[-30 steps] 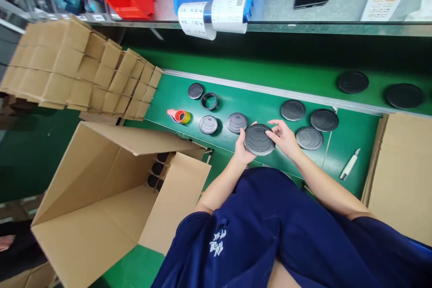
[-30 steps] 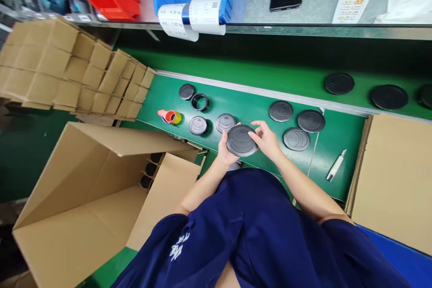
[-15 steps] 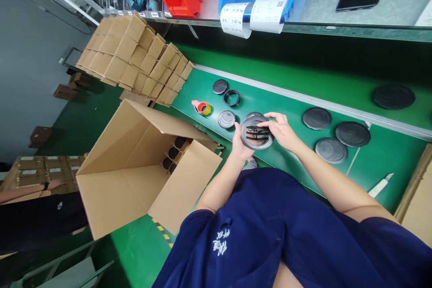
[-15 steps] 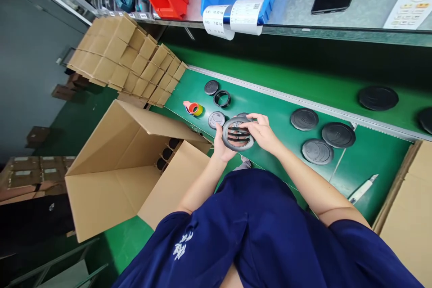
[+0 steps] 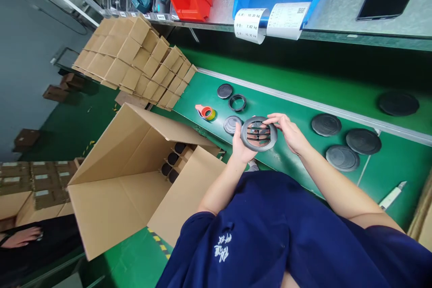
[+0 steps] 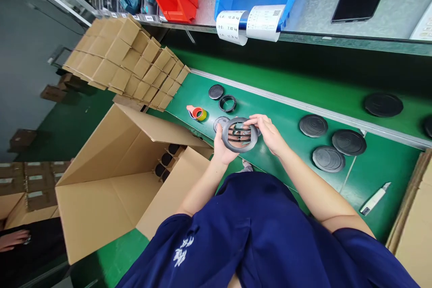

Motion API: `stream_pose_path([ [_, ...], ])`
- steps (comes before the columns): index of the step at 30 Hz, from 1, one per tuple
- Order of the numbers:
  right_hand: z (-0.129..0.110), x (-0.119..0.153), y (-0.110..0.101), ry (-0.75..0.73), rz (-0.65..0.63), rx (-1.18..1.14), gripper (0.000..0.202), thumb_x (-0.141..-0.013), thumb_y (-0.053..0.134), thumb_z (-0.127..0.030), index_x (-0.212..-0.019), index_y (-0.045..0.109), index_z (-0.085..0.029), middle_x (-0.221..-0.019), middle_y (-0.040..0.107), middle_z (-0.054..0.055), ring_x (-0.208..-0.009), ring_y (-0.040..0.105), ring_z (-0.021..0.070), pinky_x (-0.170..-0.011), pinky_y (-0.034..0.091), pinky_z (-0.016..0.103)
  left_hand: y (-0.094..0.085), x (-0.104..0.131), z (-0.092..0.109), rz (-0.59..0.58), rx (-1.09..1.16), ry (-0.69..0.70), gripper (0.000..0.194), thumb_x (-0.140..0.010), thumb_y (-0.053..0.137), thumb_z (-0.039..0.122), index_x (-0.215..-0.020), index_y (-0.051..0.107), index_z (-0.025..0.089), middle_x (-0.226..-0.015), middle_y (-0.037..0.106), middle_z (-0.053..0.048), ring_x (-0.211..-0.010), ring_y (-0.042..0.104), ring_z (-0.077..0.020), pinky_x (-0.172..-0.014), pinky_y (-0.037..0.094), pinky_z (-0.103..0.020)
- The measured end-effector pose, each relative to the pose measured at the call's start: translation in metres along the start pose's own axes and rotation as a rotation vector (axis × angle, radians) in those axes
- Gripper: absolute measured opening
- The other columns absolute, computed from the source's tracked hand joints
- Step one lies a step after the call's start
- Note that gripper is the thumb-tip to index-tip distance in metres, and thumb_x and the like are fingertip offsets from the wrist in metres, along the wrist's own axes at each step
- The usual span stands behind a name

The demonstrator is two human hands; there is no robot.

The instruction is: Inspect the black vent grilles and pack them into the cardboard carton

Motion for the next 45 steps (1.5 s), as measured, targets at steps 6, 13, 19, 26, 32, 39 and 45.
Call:
stream_pose_path([
  [6, -0.005, -0.007, 0.014, 0.025, -0.023, -0.069, 0.072, -0.104, 0.022, -0.071, -0.105, 0.079, -0.026, -0.139, 0.060, 0.007, -0.135, 0.052, 0.0283, -0.111, 0.048, 0.046, -0.002, 0.001, 0.012, -0.069, 0.058, -0.015, 0.067, -0.101, 0.035, 0.066, -0.149, 0.052, 0.022, -0.139, 0.065, -0.016, -0.136, 0.056, -0.0382, -0.113, 0.040, -0.065],
  [13, -0.014, -0.015, 0.029, 0.010, -0.050, -0.048, 0.073, -0.104, 0.021, -0.071, -0.105, 0.078, -0.025, -0.135, 0.062, 0.008, -0.133, 0.054, 0.0283, -0.114, 0.046, 0.047, -0.005, 0.005, 0.023, -0.039, 0.067, 0.017, 0.065, -0.101, 0.038, 0.065, -0.146, 0.054, 0.020, -0.142, 0.064, -0.016, -0.137, 0.055, -0.0375, -0.114, 0.041, -0.062],
  [19, -0.018, -0.019, 0.035, 0.015, -0.076, -0.046, 0.075, -0.103, 0.019, -0.072, -0.102, 0.078, -0.025, -0.129, 0.066, 0.008, -0.132, 0.055, 0.0290, -0.113, 0.045, 0.048, -0.008, 0.008, 0.026, 0.025, 0.059, 0.025, 0.070, -0.100, 0.038, 0.066, -0.147, 0.053, 0.018, -0.140, 0.064, -0.018, -0.134, 0.057, -0.0398, -0.112, 0.042, -0.064],
  [26, -0.018, -0.019, 0.040, 0.016, -0.096, -0.077, 0.074, -0.103, 0.021, -0.072, -0.104, 0.078, -0.026, -0.134, 0.063, 0.007, -0.133, 0.053, 0.0285, -0.114, 0.044, 0.047, -0.005, 0.013, 0.029, 0.029, 0.075, 0.047, 0.066, -0.100, 0.038, 0.064, -0.141, 0.058, 0.016, -0.139, 0.065, -0.018, -0.133, 0.058, -0.0383, -0.113, 0.042, -0.062],
  [32, -0.015, -0.015, 0.042, 0.065, -0.118, -0.162, 0.073, -0.101, 0.026, -0.076, -0.104, 0.080, -0.027, -0.137, 0.061, 0.005, -0.135, 0.050, 0.0281, -0.118, 0.039, 0.047, -0.005, 0.018, 0.027, 0.073, 0.074, 0.052, 0.067, -0.099, 0.040, 0.064, -0.137, 0.061, 0.013, -0.132, 0.069, -0.019, -0.127, 0.062, -0.0372, -0.111, 0.043, -0.060],
  [39, -0.026, -0.012, 0.061, 0.179, -0.186, -0.309, 0.065, -0.095, 0.039, -0.080, -0.105, 0.080, -0.031, -0.151, 0.053, 0.002, -0.139, 0.051, 0.0295, -0.113, 0.049, 0.046, -0.012, 0.025, 0.034, 0.057, 0.157, 0.145, 0.063, -0.098, 0.042, 0.063, -0.127, 0.067, 0.013, -0.120, 0.073, -0.018, -0.117, 0.066, -0.0350, -0.110, 0.042, -0.057],
  [45, 0.052, 0.038, 0.020, 0.424, -0.090, -0.279, 0.062, -0.088, 0.042, -0.083, -0.097, 0.084, -0.037, -0.151, 0.055, 0.003, -0.140, 0.051, 0.0368, -0.102, 0.057, 0.047, -0.048, -0.001, -0.049, -0.080, 0.140, -0.050, 0.081, -0.081, 0.049, 0.079, -0.115, 0.071, 0.009, -0.116, 0.071, -0.023, -0.117, 0.064, -0.0406, -0.113, 0.033, -0.060],
])
Point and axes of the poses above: each hand's wrist, its own x-axis away from the middle knuckle, its own y-axis out of the palm, z = x × y, the point moved 6 cm from there along -x, towards the middle knuckle
